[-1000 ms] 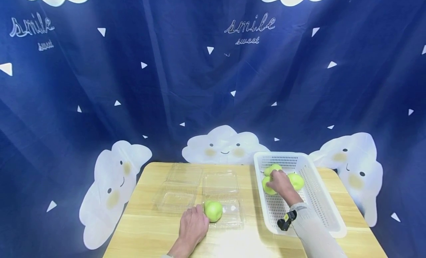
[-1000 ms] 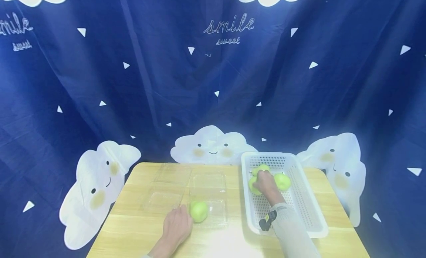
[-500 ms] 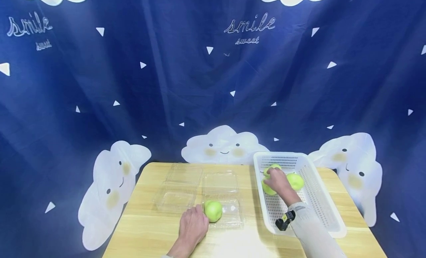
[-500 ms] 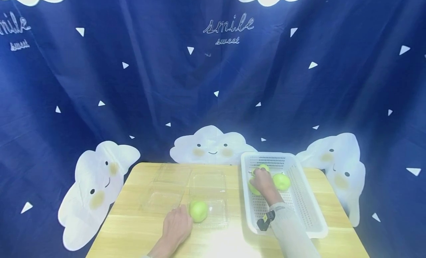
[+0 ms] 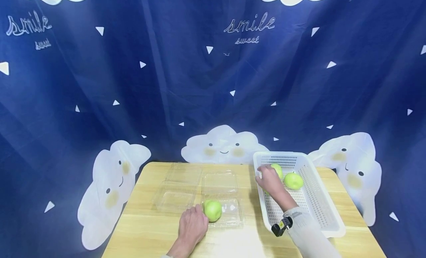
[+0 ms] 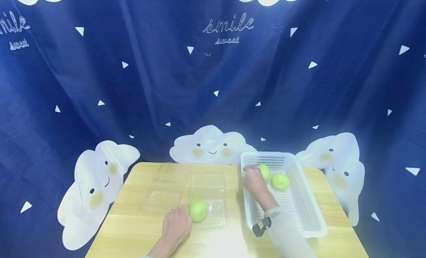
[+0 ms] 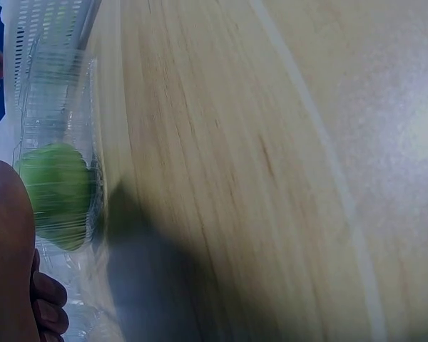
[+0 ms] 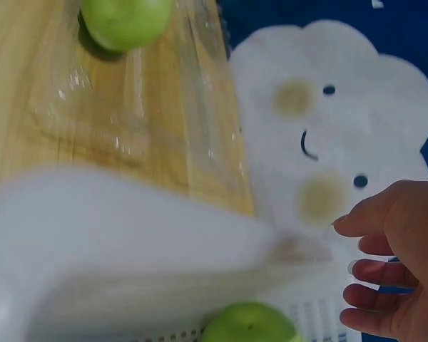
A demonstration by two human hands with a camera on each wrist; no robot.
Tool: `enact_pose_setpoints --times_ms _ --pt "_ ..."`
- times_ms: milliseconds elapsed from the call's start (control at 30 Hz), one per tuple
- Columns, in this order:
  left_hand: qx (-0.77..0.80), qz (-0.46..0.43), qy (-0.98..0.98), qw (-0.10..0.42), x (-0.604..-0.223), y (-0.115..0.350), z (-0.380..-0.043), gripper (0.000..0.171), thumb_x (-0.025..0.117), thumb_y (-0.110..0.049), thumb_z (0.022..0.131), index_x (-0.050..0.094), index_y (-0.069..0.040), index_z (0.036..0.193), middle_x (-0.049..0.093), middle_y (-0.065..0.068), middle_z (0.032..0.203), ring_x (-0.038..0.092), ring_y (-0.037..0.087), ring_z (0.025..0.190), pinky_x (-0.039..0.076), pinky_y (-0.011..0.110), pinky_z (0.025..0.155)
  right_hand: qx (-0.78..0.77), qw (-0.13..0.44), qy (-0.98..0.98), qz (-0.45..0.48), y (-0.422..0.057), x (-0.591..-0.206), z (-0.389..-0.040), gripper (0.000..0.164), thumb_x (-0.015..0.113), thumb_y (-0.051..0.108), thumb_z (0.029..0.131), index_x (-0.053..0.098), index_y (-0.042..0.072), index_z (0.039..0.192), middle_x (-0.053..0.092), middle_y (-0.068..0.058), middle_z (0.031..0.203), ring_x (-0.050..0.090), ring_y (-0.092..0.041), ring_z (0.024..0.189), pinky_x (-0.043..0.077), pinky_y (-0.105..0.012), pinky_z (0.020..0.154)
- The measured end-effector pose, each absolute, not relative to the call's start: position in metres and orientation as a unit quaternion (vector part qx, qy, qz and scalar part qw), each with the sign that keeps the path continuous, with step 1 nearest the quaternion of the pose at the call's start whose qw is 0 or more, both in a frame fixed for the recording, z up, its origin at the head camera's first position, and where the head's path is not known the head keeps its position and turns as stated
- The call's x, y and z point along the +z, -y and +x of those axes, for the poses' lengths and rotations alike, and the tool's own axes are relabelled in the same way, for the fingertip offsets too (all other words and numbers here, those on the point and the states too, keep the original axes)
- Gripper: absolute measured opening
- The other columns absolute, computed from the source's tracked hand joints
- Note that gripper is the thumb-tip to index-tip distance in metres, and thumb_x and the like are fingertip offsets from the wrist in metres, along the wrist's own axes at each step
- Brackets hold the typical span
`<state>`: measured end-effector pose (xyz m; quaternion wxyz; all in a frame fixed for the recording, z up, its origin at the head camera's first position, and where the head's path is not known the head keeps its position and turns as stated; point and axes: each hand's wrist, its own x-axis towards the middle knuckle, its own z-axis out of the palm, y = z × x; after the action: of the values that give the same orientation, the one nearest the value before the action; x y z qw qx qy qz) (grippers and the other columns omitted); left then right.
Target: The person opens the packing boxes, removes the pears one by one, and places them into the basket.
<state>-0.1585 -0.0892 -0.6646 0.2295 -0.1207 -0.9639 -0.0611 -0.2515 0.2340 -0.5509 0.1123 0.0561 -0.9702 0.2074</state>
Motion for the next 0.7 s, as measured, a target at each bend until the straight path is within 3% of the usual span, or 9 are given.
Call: enact_pose_setpoints --times_ms 267,467,700 --pt "-0.055 -0.119 0.968 0.212 -0.661 0.088 -0.157 0.022 0.054 -0.025 0.090 0.041 -0.018 0.074 0.030 -0.006 0.061 0.026 0.011 0.055 0.018 0.022 0.054 0.235 0.115 0.960 0.099 -0.203 -0.548 -0.239 0.038 0.081 0.011 0.081 0.071 -0.006 0.113 0.070 -0.025 0.110 0.068 -0.043 0.104 0.059 -0.053 0.094" --pt "-0.057 -0.114 0.971 0.203 -0.660 0.087 -0.157 0.021 0.054 -0.025 0.091 0.042 -0.018 0.075 0.030 -0.006 0.062 0.026 0.011 0.055 0.018 0.022 0.055 0.247 0.096 0.956 0.123 -0.181 -0.551 -0.228 0.040 0.083 0.014 0.081 0.069 -0.003 0.115 0.070 -0.022 0.116 0.066 -0.041 0.110 0.056 -0.053 0.100" --pt "-0.064 -0.123 0.965 0.223 -0.660 0.086 -0.155 0.022 0.054 -0.025 0.091 0.040 -0.018 0.075 0.027 -0.007 0.063 0.025 0.011 0.055 0.018 0.022 0.054 0.268 0.074 0.948 0.153 -0.160 -0.559 -0.210 0.042 0.083 0.017 0.083 0.068 0.001 0.119 0.068 -0.017 0.118 0.064 -0.038 0.112 0.058 -0.051 0.099"
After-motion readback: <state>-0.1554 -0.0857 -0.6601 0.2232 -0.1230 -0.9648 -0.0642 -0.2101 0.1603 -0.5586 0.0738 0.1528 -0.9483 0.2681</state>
